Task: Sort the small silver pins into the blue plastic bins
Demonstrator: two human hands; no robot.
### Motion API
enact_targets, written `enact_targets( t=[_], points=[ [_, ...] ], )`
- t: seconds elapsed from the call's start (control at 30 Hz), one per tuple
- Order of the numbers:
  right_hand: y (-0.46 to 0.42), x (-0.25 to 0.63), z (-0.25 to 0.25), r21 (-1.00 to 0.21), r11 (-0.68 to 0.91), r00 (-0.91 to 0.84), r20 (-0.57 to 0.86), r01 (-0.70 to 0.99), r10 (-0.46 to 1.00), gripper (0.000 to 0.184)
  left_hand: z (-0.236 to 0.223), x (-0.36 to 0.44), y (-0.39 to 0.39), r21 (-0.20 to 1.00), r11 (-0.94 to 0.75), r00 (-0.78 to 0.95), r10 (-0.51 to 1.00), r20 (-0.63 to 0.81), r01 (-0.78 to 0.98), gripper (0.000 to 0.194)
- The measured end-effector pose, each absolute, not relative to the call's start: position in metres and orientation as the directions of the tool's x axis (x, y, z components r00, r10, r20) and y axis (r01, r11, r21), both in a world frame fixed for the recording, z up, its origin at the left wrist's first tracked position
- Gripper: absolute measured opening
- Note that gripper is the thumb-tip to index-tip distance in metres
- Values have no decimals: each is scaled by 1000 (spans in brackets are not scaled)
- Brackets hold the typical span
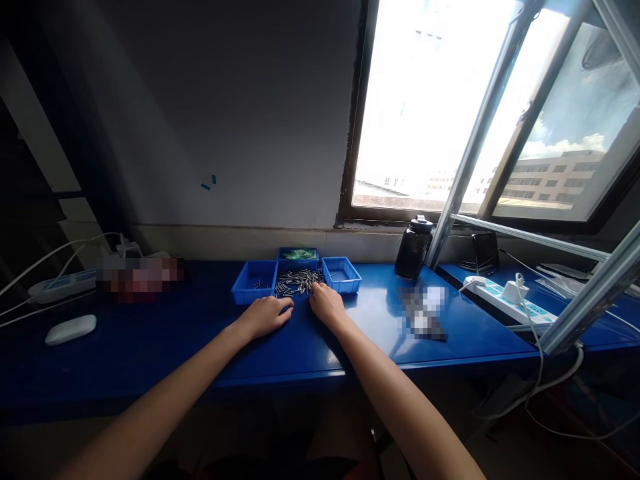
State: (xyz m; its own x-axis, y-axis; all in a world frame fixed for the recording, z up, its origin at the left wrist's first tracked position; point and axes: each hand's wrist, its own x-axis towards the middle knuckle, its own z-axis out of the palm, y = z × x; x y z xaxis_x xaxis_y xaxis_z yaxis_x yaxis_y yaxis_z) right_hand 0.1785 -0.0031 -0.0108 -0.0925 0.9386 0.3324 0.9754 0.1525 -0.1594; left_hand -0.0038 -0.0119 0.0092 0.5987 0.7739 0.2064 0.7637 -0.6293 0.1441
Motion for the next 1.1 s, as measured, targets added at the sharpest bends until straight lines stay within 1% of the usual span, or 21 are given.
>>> enact_targets(
  t=[0.2,0.27,0.33,0.47,0.6,0.8,1.1],
  points=[
    [-3,181,-11,-219,147,-61,354,965,933,17,10,-4,-11,147,-623,595,780,193,769,34],
    [-2,181,-11,-248,171,-71,368,954,927,17,10,-4,-12,148,-619,591,783,191,772,34],
    [-2,181,-11,-277,251,-134,382,927,915,16,9,-3,-11,145,-611,584,789,190,778,35],
    [-2,178,-11,-313,460,-314,418,831,852,15,8,-3,-10,138,-579,552,811,193,804,37],
    [-5,175,-9,-330,584,-432,431,742,792,13,7,-3,-9,125,-573,550,816,180,810,34],
    [-8,175,-6,-342,633,-458,469,694,756,14,4,-4,-5,94,-585,560,803,204,805,29],
    [-9,175,-5,-361,623,-446,464,694,765,12,3,-4,-4,123,-580,554,810,193,805,28]
  ],
)
